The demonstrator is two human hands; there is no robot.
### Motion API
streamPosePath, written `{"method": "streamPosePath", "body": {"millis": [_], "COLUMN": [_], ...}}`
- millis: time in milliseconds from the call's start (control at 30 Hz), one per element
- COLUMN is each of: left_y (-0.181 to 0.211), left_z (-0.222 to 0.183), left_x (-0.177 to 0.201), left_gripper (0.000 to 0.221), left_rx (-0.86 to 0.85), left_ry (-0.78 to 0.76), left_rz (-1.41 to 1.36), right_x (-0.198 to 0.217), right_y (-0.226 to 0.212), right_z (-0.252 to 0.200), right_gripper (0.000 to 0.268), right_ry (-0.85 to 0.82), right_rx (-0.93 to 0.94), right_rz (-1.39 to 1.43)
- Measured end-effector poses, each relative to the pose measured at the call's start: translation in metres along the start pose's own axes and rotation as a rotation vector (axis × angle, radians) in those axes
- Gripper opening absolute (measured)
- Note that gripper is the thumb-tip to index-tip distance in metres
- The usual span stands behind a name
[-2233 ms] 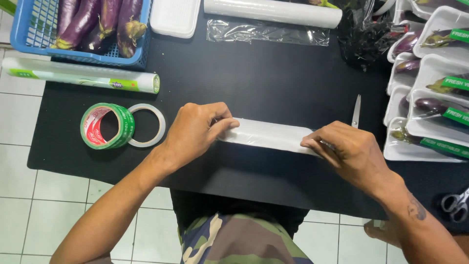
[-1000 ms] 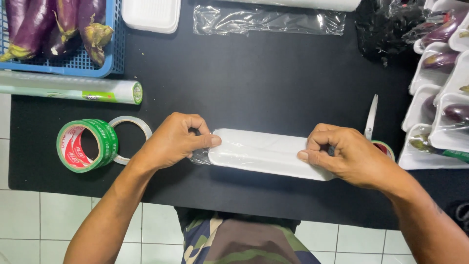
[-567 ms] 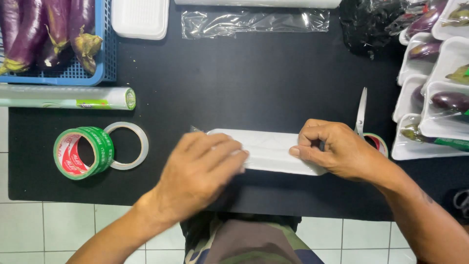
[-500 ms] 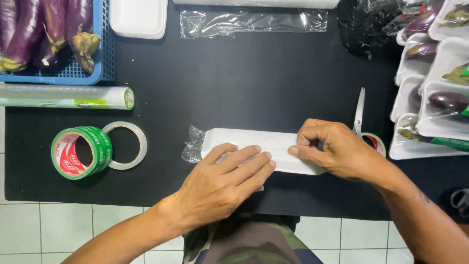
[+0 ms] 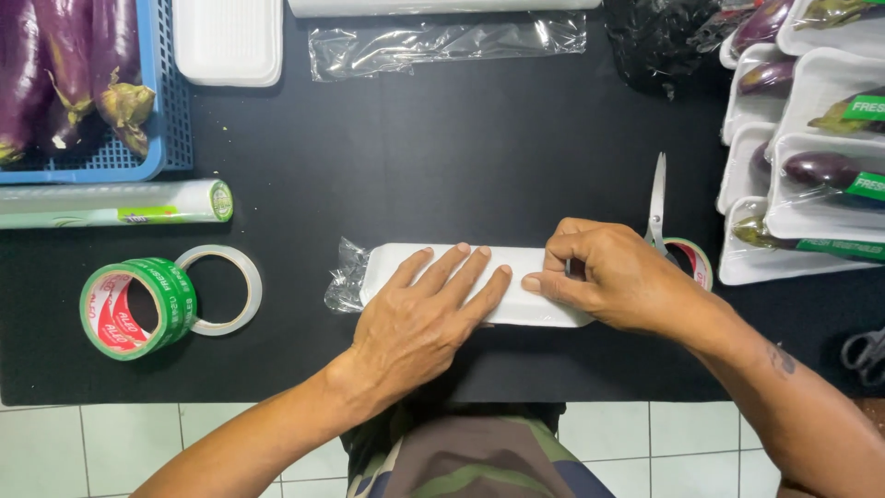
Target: The person places an eggplant onto a foam tray and wraps it in plastic film, securing the film on the underside of the tray by hand.
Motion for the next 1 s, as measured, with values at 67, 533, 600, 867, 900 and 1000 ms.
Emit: {"method": "streamPosePath", "body": {"millis": [67, 533, 600, 867, 900, 1000], "left_y": [0.0, -0.005, -0.007, -0.055, -0.07, -0.089], "left_z": [0.001, 0.003, 0.003, 0.021, 0.02, 0.001], "left_x": [-0.001, -0.007, -0.011, -0.016, -0.012, -0.017], "left_gripper": [0.044, 0.058, 0.056, 0.037, 0.034, 0.04], "left_rx": [0.011, 0.039, 0.066, 0.47, 0.709, 0.95], "left_ry": [-0.01, -0.043, -0.094, -0.298, -0.404, -0.266], "left_rz": [-0.003, 0.038, 0.004, -0.399, -0.509, -0.772], "right_x": [-0.002, 0.007, 0.006, 0.079, 0.095, 0.095], "right_y": [0.01, 0.02, 0.021, 0.028, 0.042, 0.032], "right_z": [0.004, -0.007, -0.008, 0.0, 0.003, -0.009], "right_gripper": [0.037, 0.037, 0.038, 0.036, 0.04, 0.062], "right_ry": [0.019, 0.335, 0.408, 0.618, 0.635, 0.561], "right_rx": [0.001, 0.255, 0.313, 0.272, 0.171, 0.028], "right_rz": [0.001, 0.043, -0.119, -0.172, 0.178, 0.642]}}
Point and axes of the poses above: each hand's wrist, its own z-axis towards the middle knuckle, its own x-axis out of the back of the hand, y = z × x, the point moved 9 cm from there along z, towards the middle knuckle, and after that the axes turned 14 degrees about y, right-handed, at the moved point
